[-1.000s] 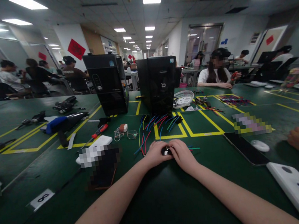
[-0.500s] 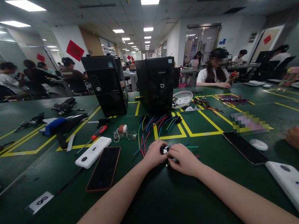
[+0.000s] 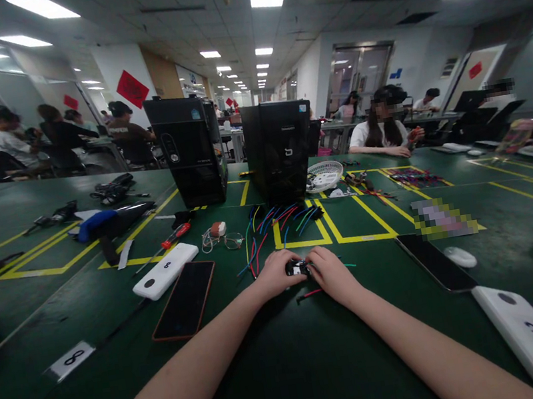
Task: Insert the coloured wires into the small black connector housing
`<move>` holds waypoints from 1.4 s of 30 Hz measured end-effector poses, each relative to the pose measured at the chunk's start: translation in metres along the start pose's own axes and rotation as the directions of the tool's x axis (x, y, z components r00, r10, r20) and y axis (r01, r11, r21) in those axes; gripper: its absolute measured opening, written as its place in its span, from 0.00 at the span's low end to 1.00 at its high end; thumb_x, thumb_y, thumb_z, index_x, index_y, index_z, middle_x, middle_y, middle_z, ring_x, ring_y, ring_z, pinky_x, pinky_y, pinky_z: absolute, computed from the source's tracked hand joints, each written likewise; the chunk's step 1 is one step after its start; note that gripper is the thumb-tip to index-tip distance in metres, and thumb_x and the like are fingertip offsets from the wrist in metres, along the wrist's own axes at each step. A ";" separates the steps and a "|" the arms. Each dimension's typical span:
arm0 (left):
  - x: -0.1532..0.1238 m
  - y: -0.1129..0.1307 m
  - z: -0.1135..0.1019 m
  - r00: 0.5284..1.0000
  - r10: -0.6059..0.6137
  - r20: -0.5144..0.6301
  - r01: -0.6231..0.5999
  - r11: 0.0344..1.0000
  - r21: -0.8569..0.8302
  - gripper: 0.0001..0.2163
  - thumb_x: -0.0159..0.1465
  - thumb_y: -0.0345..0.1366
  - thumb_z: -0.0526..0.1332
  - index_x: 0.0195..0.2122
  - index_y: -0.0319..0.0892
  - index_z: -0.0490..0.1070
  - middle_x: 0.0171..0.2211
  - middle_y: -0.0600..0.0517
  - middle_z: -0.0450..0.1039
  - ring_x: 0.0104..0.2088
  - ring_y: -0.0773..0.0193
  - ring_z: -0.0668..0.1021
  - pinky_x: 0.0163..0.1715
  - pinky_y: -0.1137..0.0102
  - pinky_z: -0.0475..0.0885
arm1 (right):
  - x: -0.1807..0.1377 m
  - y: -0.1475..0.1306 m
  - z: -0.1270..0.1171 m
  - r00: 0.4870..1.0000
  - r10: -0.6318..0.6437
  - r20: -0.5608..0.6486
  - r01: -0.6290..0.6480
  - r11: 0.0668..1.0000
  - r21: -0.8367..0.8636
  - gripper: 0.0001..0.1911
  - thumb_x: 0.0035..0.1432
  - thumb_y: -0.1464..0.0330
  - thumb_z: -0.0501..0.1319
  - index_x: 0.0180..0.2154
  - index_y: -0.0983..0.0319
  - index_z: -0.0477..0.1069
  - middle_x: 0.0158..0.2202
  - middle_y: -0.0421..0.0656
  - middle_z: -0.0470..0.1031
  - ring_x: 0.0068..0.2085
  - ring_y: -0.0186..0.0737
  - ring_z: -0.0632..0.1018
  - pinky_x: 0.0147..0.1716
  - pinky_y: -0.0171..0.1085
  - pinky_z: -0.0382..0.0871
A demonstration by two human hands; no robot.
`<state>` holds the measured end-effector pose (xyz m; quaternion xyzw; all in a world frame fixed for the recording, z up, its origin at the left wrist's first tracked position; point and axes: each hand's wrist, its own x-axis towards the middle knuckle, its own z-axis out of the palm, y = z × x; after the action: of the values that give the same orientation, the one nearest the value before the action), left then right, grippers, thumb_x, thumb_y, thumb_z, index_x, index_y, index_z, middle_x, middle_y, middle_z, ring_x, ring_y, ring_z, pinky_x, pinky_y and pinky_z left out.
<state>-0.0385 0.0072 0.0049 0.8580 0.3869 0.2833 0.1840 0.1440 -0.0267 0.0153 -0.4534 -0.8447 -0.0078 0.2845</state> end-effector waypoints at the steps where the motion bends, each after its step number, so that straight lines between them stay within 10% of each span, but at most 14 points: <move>1: 0.000 0.000 0.000 1.000 0.001 -0.001 -0.001 1.000 0.001 0.16 0.52 0.42 0.66 0.39 0.43 0.69 0.39 0.51 0.71 0.42 0.57 0.72 0.43 0.65 0.65 | 0.000 -0.001 0.000 0.999 0.024 -0.021 -0.024 1.000 0.019 0.07 0.58 0.75 0.50 0.36 0.62 0.66 0.35 0.45 0.67 0.39 0.40 0.68 0.40 0.39 0.63; 11: 0.000 -0.001 0.003 1.000 0.020 -0.018 -0.020 1.000 0.016 0.12 0.53 0.38 0.64 0.39 0.44 0.70 0.39 0.51 0.71 0.43 0.57 0.72 0.44 0.65 0.65 | -0.001 -0.024 -0.021 0.981 -0.164 0.102 0.155 0.984 0.089 0.04 0.56 0.70 0.54 0.33 0.62 0.67 0.36 0.45 0.69 0.39 0.40 0.68 0.40 0.39 0.61; 19: -0.002 0.007 0.005 0.999 0.013 -0.035 -0.011 0.999 0.040 0.15 0.52 0.40 0.64 0.40 0.43 0.68 0.38 0.50 0.71 0.40 0.57 0.73 0.43 0.65 0.66 | 0.010 -0.020 0.001 0.979 0.204 -0.015 -0.202 0.974 0.108 0.05 0.53 0.72 0.55 0.33 0.61 0.68 0.36 0.44 0.68 0.40 0.40 0.69 0.42 0.40 0.61; 32: 0.001 0.008 0.003 0.999 -0.018 0.041 0.017 0.999 0.027 0.17 0.50 0.44 0.67 0.38 0.42 0.68 0.38 0.51 0.71 0.42 0.56 0.72 0.45 0.64 0.64 | 0.016 -0.014 0.006 0.930 0.344 -0.134 -0.286 0.901 0.325 0.05 0.56 0.71 0.51 0.32 0.61 0.65 0.34 0.43 0.69 0.38 0.39 0.70 0.41 0.40 0.63; 37: 0.000 0.007 0.003 1.000 -0.012 0.022 0.012 1.000 0.002 0.16 0.52 0.44 0.66 0.38 0.43 0.68 0.38 0.51 0.71 0.41 0.57 0.72 0.44 0.63 0.65 | 0.008 -0.017 -0.025 0.995 0.087 0.040 -0.094 0.962 0.257 0.06 0.58 0.71 0.52 0.35 0.61 0.67 0.34 0.42 0.70 0.36 0.37 0.70 0.37 0.36 0.64; 42: 0.001 0.003 0.005 1.000 -0.020 -0.013 0.020 1.000 -0.017 0.13 0.51 0.37 0.66 0.37 0.42 0.69 0.38 0.50 0.71 0.41 0.57 0.72 0.42 0.65 0.66 | 0.001 -0.031 -0.040 0.952 -0.073 0.297 0.045 0.994 0.101 0.08 0.57 0.73 0.55 0.37 0.61 0.70 0.35 0.43 0.72 0.38 0.37 0.72 0.39 0.36 0.63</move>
<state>-0.0326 0.0056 0.0031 0.8507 0.3941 0.2903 0.1914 0.1386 -0.0551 0.0567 -0.4101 -0.8907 0.0919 0.1735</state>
